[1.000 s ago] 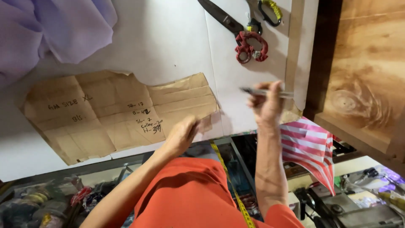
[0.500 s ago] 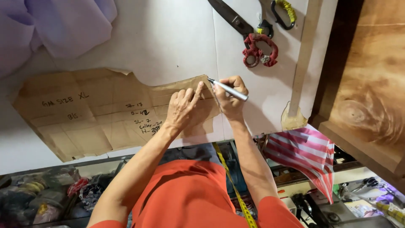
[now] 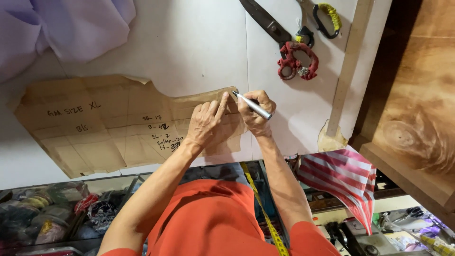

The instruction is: The person writes measurements and labels on a brown paper pattern using a black marker. They lift and reposition the pattern on the table to access different areas for writing.

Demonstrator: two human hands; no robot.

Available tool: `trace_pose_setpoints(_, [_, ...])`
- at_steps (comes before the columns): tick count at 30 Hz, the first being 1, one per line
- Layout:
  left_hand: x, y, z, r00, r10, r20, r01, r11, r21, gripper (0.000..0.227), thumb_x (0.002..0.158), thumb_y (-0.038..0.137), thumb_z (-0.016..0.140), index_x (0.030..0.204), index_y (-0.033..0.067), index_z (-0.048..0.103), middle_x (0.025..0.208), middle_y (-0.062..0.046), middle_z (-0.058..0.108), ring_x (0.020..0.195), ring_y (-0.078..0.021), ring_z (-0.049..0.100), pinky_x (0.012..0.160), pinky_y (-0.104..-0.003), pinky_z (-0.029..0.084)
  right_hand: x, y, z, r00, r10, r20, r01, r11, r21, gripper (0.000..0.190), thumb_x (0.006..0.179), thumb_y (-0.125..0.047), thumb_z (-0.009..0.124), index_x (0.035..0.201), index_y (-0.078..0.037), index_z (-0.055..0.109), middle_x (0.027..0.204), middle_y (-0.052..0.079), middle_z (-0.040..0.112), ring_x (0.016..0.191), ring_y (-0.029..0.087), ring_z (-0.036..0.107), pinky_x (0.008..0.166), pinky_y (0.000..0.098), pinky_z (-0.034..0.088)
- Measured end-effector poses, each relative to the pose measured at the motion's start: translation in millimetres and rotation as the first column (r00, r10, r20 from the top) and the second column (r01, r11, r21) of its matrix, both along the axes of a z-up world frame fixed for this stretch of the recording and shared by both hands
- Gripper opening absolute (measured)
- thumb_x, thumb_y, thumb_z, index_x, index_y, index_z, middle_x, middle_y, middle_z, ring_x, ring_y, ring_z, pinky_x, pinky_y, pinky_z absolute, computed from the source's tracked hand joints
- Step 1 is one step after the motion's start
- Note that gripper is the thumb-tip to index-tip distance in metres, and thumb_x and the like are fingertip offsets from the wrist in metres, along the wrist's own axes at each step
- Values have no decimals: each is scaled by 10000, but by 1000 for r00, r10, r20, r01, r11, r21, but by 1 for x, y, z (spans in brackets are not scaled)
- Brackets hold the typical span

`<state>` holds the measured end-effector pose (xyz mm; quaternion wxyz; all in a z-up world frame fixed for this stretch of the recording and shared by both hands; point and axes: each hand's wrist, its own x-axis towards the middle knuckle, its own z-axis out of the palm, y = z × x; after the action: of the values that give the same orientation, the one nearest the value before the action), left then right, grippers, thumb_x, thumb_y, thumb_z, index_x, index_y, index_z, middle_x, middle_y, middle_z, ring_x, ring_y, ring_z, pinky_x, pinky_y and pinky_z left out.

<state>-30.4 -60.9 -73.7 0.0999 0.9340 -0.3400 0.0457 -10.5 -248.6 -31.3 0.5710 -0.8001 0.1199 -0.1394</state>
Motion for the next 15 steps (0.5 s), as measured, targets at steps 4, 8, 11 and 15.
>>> trace_pose_setpoints(4, [4, -2, 8, 1000, 9, 16, -9, 1000, -1, 652, 863, 121, 509, 1512, 56, 493, 858, -26, 494, 680, -196, 508, 645, -328, 440, 2, 0, 3, 1000, 16, 7, -16, 999, -33, 120, 822, -66, 732, 776, -38, 625, 616, 95, 663, 558, 163, 675, 494, 293, 537])
trace_pose_setpoints(8, [4, -4, 10, 999, 17, 30, -17, 1000, 1, 598, 907, 125, 500, 1501, 55, 503, 849, -35, 493, 678, -203, 511, 641, -330, 438, -2, -4, 0, 999, 37, -22, -37, 999, -12, 143, 814, -75, 770, 790, -35, 635, 638, 106, 668, 545, 153, 644, 469, 299, 509])
trace_pose_setpoints(11, [6, -4, 15, 1000, 16, 24, -15, 1000, -2, 569, 929, 117, 495, 1495, 57, 509, 838, -31, 497, 678, -203, 522, 639, -328, 440, -2, -3, -2, 998, 50, -26, -51, 999, -14, 144, 808, -65, 783, 792, -31, 645, 644, 117, 678, 543, 164, 649, 460, 305, 506])
trace_pose_setpoints(15, [7, -5, 16, 999, 30, 21, -30, 999, -32, 516, 967, 143, 504, 1476, 68, 531, 823, -37, 490, 665, -207, 518, 629, -335, 441, -4, -4, -6, 997, 67, -41, -67, 998, -10, 157, 807, -88, 801, 793, -38, 652, 652, 114, 686, 533, 156, 644, 453, 294, 508])
